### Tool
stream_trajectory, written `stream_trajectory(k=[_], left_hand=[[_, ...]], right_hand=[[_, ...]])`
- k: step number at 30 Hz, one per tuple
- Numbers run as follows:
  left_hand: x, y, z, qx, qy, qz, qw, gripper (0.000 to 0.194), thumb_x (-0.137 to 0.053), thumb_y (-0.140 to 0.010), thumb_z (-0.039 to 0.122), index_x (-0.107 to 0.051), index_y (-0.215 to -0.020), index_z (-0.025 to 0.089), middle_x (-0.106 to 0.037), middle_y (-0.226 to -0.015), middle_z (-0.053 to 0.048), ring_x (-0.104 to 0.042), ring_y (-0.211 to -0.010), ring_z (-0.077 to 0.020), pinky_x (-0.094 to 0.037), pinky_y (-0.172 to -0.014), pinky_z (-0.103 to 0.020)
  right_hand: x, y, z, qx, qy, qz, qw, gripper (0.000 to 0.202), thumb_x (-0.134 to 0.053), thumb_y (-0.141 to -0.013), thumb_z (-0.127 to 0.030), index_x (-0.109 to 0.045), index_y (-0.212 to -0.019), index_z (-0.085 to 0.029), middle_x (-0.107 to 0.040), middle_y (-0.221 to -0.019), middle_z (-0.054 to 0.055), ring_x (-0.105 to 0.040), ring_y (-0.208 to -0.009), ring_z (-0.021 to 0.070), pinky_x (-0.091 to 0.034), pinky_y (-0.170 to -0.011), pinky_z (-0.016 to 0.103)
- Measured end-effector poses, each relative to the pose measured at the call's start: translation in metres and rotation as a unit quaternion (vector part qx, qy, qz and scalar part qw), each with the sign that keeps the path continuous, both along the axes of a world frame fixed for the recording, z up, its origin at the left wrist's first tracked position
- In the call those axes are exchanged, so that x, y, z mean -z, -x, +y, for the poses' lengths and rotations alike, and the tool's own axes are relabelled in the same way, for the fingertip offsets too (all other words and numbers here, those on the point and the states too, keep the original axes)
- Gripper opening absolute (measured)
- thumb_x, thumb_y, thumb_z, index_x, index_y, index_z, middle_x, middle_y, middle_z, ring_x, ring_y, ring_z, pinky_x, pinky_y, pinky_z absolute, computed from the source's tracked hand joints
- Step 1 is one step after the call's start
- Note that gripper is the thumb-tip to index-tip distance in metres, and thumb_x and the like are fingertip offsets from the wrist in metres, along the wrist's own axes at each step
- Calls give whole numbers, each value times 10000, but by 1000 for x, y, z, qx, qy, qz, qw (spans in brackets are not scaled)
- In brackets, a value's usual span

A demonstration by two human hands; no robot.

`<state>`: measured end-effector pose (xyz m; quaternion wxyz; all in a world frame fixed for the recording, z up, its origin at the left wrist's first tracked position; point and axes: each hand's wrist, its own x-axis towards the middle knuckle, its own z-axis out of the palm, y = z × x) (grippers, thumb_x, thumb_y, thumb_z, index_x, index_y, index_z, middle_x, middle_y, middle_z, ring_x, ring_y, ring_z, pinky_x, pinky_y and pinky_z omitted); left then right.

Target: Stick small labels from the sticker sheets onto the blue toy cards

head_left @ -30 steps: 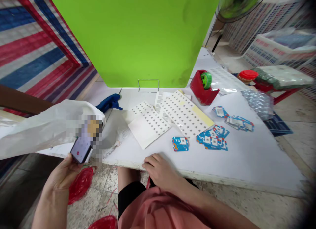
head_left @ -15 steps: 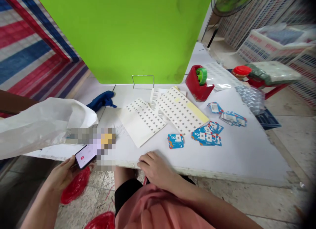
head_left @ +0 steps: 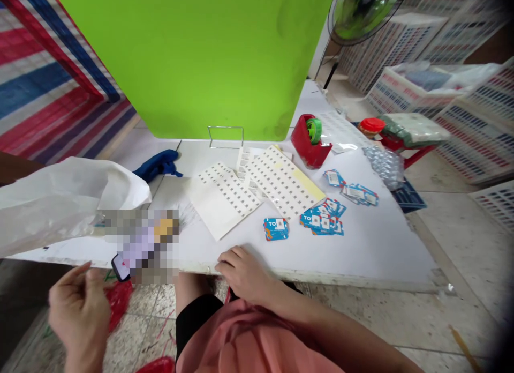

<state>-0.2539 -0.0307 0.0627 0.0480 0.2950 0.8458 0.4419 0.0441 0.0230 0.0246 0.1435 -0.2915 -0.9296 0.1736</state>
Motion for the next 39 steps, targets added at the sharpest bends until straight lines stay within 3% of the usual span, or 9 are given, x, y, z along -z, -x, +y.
stream_trajectory(k=[4, 10, 12, 15, 19, 22, 27, 33, 39], left_hand=[[26, -62, -10, 172, -49, 31, 983, 272, -501, -846, 375, -589, -1036, 201, -556, -670, 22, -539, -584, -146, -424, -586, -243], [60, -125, -53, 414, 53, -8, 909, 353, -409, -895, 396, -516, -618, 204, -488, -533, 21, -478, -509, -134, -384, -526, -232], [66, -133, -73, 439, 76, -15, 895, 398, -380, -910, 401, -483, -582, 200, -494, -527, 17, -467, -498, -127, -376, -515, -230], [75, -139, -98, 421, 96, -6, 902, 405, -349, -925, 399, -497, -607, 197, -527, -551, 11, -489, -523, -126, -389, -537, -230], [82, -152, -113, 414, 106, -1, 904, 346, -337, -936, 376, -578, -751, 210, -594, -651, -4, -551, -598, -143, -433, -594, -241], [80, -171, -105, 445, 107, -6, 889, 281, -339, -938, 326, -599, -889, 227, -629, -751, -16, -577, -637, -141, -461, -628, -241], [63, -205, -67, 506, 73, 29, 859, 297, -331, -906, 192, -558, -1096, 223, -625, -878, -55, -599, -775, -157, -502, -711, -280], [38, -218, -35, 485, 64, 93, 867, 209, -400, -915, 240, -589, -1003, 227, -634, -922, -54, -587, -874, -182, -481, -804, -327], [47, -201, -14, 503, 49, 201, 839, 228, -410, -927, 265, -575, -787, 191, -559, -705, -24, -515, -671, -149, -415, -645, -275]], right_hand=[[4, 0, -3, 3, -2, 62, 998, 172, -471, -883, -125, -606, -977, -176, -605, -1005, 56, -481, -923, 170, -405, -814, 314], [1, -46, -27, 96, 3, 155, 983, 203, -430, -897, -153, -602, -1001, -181, -616, -908, 71, -531, -839, 177, -440, -758, 325], [4, -70, -34, 146, 8, 163, 976, 187, -421, -909, -180, -604, -952, -183, -608, -845, 68, -537, -804, 179, -440, -730, 328], [15, -96, -40, 184, 1, 150, 971, 202, -411, -922, -202, -602, -859, -178, -578, -768, 54, -531, -746, 169, -426, -688, 306], [26, -98, -41, 172, -34, 139, 975, 213, -432, -916, -206, -603, -795, -174, -566, -724, 48, -517, -717, 162, -393, -678, 293], [27, -95, -40, 164, -18, 175, 971, 232, -437, -915, -210, -586, -742, -171, -549, -681, 37, -505, -669, 146, -370, -635, 272], [24, -103, -41, 123, 43, 230, 965, 250, -430, -915, -220, -554, -702, -177, -535, -650, 20, -495, -630, 129, -335, -586, 253], [22, -110, -39, 96, 100, 236, 962, 283, -418, -915, -221, -509, -650, -180, -527, -639, 13, -482, -614, 121, -304, -570, 252], [17, -113, -38, 89, 146, 225, 959, 288, -418, -919, -229, -524, -656, -173, -527, -637, 6, -478, -618, 112, -308, -582, 243]])
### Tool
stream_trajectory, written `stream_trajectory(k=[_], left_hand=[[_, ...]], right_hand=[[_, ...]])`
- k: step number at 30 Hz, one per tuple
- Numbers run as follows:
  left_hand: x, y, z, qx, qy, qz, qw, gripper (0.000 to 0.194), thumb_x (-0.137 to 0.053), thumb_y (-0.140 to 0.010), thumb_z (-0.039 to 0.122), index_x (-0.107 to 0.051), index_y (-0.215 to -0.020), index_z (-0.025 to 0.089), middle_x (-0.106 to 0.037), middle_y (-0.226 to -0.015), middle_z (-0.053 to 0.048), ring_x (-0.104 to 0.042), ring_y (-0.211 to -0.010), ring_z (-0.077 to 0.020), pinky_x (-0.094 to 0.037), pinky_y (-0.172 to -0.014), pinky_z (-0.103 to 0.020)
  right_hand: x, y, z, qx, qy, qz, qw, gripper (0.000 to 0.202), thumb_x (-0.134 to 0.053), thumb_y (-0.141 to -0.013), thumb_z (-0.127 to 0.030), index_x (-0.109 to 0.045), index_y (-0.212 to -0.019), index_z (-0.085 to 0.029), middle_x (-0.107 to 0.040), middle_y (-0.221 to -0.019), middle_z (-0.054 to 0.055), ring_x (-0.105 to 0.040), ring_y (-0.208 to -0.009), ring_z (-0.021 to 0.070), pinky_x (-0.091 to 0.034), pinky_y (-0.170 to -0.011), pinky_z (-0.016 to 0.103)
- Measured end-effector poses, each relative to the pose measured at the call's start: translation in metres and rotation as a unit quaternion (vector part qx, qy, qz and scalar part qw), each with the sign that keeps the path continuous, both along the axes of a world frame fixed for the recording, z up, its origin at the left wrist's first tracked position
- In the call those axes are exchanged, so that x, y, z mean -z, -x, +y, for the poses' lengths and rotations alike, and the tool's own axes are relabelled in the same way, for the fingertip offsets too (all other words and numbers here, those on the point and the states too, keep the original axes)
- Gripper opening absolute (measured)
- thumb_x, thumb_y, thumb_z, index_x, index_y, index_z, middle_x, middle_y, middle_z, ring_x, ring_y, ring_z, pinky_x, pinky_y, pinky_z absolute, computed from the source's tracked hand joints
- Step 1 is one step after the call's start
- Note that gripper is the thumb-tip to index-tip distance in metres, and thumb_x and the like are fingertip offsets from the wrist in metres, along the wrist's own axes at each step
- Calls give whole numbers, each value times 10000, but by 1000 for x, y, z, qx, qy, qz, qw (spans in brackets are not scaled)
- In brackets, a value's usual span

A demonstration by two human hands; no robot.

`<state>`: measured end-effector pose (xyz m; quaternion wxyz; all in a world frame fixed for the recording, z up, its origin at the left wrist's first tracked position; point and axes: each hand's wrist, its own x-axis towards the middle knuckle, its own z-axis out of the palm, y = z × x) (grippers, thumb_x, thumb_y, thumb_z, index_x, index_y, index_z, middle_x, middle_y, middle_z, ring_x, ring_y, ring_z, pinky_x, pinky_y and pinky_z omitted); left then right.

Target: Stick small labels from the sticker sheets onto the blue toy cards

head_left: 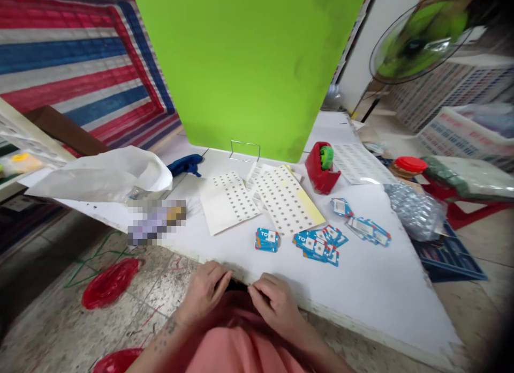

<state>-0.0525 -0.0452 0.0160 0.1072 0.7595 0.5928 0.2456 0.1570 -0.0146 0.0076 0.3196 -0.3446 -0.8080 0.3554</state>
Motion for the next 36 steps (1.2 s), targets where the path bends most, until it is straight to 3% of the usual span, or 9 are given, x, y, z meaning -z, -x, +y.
stream_trajectory(k=[5, 10, 16, 26, 32, 34, 36], left_hand=[[2, 31, 34, 6, -126, 27, 992, 173, -455, -912, 250, -562, -803, 170, -538, -712, -32, -504, -695, -159, -404, -654, -276], [7, 52, 58, 39, -110, 61, 991, 286, -414, -936, 269, -523, -684, 186, -498, -632, -6, -495, -618, -147, -372, -598, -267], [15, 45, 63, 38, -101, 123, 987, 298, -415, -936, 314, -532, -682, 208, -557, -652, -13, -531, -662, -182, -369, -638, -305], [12, 48, 62, 55, -95, 111, 988, 290, -392, -943, 319, -553, -728, 210, -593, -694, -25, -544, -701, -194, -368, -660, -311], [11, 51, 61, 71, -98, 95, 988, 274, -405, -939, 299, -561, -733, 209, -583, -689, -26, -536, -701, -196, -370, -672, -322], [11, 51, 61, 77, -100, 88, 988, 257, -415, -934, 291, -565, -742, 210, -583, -693, -25, -533, -703, -197, -369, -676, -324], [12, 51, 62, 77, -102, 83, 988, 245, -426, -930, 289, -564, -743, 212, -580, -692, -24, -529, -703, -200, -367, -675, -326]], right_hand=[[-2, 1, 2, 80, 47, 28, 995, 337, -413, -928, -282, -561, -651, -159, -525, -607, 5, -488, -586, 108, -321, -568, 237], [-4, 6, 4, 176, 90, 44, 979, 383, -394, -933, -349, -630, -702, -156, -530, -587, -1, -495, -551, 113, -347, -545, 232], [-7, 13, 3, 216, 96, 0, 972, 383, -419, -917, -385, -640, -699, -161, -533, -581, -4, -489, -554, 120, -365, -544, 230], [-6, 17, 5, 245, 124, -16, 961, 369, -438, -899, -395, -641, -704, -156, -500, -562, -13, -465, -537, 115, -359, -520, 227], [-14, 13, 13, 225, 72, -99, 967, 267, -511, -863, -369, -622, -720, -172, -563, -621, 3, -516, -570, 130, -416, -547, 242], [-23, 6, 28, 209, -4, -149, 967, 199, -543, -849, -349, -649, -874, -182, -622, -751, 44, -575, -692, 171, -471, -656, 293], [-33, -1, 47, 177, -84, -201, 960, 321, -590, -823, -341, -603, -1111, -199, -634, -1003, 103, -579, -935, 237, -464, -839, 388]])
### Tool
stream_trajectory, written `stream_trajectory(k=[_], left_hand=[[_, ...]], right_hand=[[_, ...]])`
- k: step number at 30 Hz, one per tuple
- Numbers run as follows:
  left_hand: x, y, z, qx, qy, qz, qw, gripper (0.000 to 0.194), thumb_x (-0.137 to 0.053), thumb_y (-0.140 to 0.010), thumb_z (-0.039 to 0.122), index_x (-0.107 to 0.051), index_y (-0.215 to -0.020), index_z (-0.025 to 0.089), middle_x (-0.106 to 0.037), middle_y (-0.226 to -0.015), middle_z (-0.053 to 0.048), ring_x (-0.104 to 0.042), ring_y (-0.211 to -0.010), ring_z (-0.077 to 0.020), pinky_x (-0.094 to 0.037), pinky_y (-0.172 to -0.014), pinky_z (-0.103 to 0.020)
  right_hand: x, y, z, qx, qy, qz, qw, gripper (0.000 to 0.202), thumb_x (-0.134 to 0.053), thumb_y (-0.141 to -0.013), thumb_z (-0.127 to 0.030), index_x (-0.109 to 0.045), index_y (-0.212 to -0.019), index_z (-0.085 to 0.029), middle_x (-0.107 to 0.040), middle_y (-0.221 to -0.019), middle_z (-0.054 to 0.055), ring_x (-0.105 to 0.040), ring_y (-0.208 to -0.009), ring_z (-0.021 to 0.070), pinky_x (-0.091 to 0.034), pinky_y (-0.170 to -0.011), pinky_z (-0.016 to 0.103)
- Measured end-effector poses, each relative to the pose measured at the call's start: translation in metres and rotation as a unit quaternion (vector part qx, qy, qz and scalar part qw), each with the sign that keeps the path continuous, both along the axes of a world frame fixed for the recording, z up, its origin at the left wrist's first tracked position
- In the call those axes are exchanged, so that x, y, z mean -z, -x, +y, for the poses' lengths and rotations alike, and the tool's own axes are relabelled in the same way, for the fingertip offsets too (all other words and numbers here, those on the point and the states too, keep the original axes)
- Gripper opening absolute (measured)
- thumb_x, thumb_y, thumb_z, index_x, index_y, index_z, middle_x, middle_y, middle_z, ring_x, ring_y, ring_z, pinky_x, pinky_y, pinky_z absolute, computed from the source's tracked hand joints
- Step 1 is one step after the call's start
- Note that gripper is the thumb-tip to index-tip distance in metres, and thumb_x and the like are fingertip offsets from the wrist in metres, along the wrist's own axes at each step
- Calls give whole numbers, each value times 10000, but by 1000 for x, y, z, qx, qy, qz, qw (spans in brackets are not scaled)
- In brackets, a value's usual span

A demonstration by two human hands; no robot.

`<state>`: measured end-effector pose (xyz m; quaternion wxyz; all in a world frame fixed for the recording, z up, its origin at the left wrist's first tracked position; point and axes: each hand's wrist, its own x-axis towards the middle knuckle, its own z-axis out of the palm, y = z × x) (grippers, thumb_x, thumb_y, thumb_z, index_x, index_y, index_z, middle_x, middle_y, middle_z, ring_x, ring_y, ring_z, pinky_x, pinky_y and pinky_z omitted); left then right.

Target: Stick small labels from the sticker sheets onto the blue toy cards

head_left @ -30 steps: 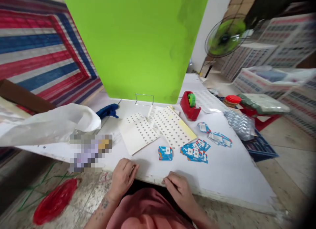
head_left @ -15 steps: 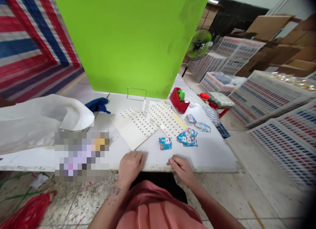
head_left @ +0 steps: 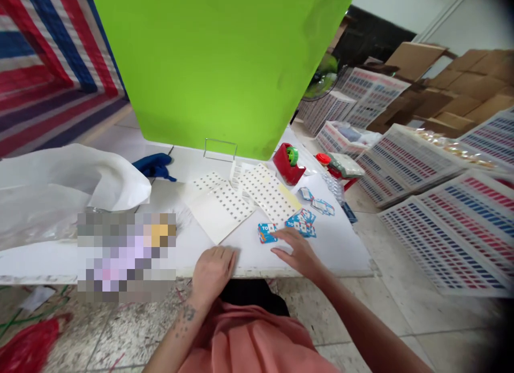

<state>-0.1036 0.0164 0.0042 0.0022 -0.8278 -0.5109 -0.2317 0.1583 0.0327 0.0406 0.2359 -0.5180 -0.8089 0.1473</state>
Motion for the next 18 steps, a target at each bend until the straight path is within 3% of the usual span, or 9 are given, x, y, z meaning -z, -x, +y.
stream_trajectory(k=[3, 6, 12, 18], left_hand=[[0, 0, 0, -1, -7, -3, 1000, 244, -436, -925, 284, -553, -723, 213, -567, -678, -21, -517, -689, -201, -365, -674, -330], [1, 1, 0, 5, -6, -1, 1000, 243, -445, -920, 271, -544, -707, 212, -553, -667, -18, -509, -680, -200, -365, -675, -331], [1, 5, -3, 10, 7, -28, 1000, 272, -452, -916, 262, -521, -660, 203, -529, -644, -15, -494, -655, -184, -369, -649, -317], [-10, -6, -8, 30, 8, -52, 998, 287, -453, -910, 240, -518, -634, 194, -510, -617, -15, -484, -622, -168, -385, -609, -310]], right_hand=[[-9, -7, 30, -63, -5, -89, 994, 620, -654, -778, -375, -433, -1333, -212, -519, -1272, 137, -468, -1165, 293, -381, -977, 471], [-8, -7, 48, -96, 24, -142, 985, 722, -671, -761, -408, -370, -1379, -188, -502, -1292, 150, -454, -1179, 305, -366, -985, 482], [4, -5, 49, -112, 62, -149, 981, 654, -619, -808, -415, -384, -1372, -181, -531, -1262, 150, -485, -1135, 294, -378, -965, 466], [9, -7, 45, -113, 63, -128, 983, 563, -576, -846, -391, -422, -1351, -195, -542, -1244, 132, -492, -1099, 275, -393, -949, 440]])
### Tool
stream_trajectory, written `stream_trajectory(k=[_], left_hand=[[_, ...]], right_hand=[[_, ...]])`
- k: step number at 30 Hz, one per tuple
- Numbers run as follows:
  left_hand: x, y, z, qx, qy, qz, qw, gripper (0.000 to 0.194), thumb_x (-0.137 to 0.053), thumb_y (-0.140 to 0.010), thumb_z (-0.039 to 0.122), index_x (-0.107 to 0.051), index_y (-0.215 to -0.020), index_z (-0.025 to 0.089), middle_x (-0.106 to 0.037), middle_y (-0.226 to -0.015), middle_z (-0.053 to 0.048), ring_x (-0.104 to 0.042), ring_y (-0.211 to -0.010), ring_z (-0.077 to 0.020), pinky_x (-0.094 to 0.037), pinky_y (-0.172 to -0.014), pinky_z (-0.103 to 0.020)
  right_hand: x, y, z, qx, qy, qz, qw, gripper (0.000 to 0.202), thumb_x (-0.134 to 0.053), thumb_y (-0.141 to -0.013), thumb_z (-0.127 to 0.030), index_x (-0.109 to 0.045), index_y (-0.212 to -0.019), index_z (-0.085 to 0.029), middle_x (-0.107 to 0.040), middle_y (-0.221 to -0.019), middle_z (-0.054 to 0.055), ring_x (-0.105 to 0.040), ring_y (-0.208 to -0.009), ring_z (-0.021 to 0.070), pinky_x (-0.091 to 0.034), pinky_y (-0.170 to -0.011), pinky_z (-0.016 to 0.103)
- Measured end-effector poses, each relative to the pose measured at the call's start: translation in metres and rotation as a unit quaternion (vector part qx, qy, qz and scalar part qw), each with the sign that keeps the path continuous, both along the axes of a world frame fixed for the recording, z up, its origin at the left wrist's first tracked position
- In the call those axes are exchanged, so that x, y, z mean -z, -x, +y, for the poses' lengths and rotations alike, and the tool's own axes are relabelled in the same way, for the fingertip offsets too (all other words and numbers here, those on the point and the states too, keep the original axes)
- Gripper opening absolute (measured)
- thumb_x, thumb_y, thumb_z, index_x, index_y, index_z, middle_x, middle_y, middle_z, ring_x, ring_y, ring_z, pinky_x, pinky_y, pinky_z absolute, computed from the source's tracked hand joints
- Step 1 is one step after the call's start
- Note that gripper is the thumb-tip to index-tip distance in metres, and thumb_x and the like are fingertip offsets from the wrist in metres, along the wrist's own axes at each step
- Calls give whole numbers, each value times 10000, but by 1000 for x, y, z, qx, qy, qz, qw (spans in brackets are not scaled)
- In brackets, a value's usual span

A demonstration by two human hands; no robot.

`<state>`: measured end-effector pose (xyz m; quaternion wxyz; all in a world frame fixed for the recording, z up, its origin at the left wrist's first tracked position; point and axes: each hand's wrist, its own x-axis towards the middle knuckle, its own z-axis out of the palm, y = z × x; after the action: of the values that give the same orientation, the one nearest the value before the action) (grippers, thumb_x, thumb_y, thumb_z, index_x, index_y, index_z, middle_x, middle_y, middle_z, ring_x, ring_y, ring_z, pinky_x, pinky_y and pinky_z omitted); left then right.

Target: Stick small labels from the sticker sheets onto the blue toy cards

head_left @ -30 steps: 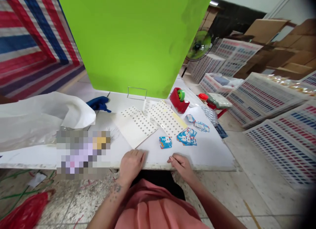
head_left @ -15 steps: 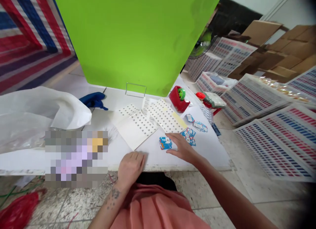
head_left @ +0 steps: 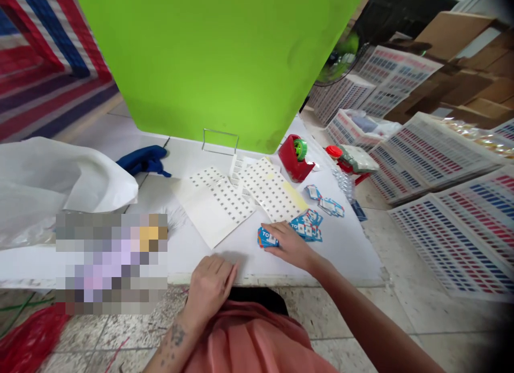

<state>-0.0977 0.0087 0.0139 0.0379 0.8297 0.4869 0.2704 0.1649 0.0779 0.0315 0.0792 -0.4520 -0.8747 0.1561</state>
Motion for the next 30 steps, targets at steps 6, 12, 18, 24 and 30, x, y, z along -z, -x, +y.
stream_trajectory(k=[6, 12, 18, 24, 30], left_hand=[[0, -9, 18, -16, -14, -9, 1000, 291, -486, -885, 229, -532, -1165, 166, -575, -1192, -128, -496, -1136, -277, -421, -931, -442], [15, -3, 42, -70, 11, 76, 995, 435, -428, -888, 152, -436, -1322, 154, -481, -1359, -130, -394, -1287, -298, -381, -1002, -453], [12, -6, 49, -88, 7, 135, 987, 427, -409, -837, 40, -518, -1244, 108, -534, -1297, -164, -489, -1190, -317, -435, -889, -438], [1, -11, 93, -125, 8, 153, 980, 365, -401, -848, 49, -540, -1185, 75, -586, -1201, -183, -554, -1029, -314, -446, -759, -420], [-13, -15, 120, -135, 4, 122, 983, 289, -465, -896, 219, -551, -1158, 131, -618, -1146, -133, -545, -1017, -281, -441, -781, -389]], right_hand=[[1, -1, -2, -27, -7, 28, 999, 492, -559, -863, -343, -455, -1330, -227, -567, -1207, 110, -496, -1068, 255, -391, -937, 425], [2, 2, -5, -24, -9, 44, 999, 479, -562, -863, -349, -473, -1314, -212, -564, -1191, 114, -488, -1054, 253, -402, -928, 417], [5, 14, -8, -40, -3, 67, 997, 492, -569, -861, -342, -459, -1322, -213, -558, -1189, 113, -485, -1066, 250, -410, -937, 411], [3, 30, -8, -41, 1, 70, 997, 493, -571, -857, -341, -460, -1319, -210, -561, -1187, 109, -490, -1060, 244, -417, -936, 402], [-10, 18, 9, 1, -61, 81, 995, 566, -586, -825, -460, -449, -1325, -234, -537, -1248, 113, -477, -1131, 271, -388, -965, 434]])
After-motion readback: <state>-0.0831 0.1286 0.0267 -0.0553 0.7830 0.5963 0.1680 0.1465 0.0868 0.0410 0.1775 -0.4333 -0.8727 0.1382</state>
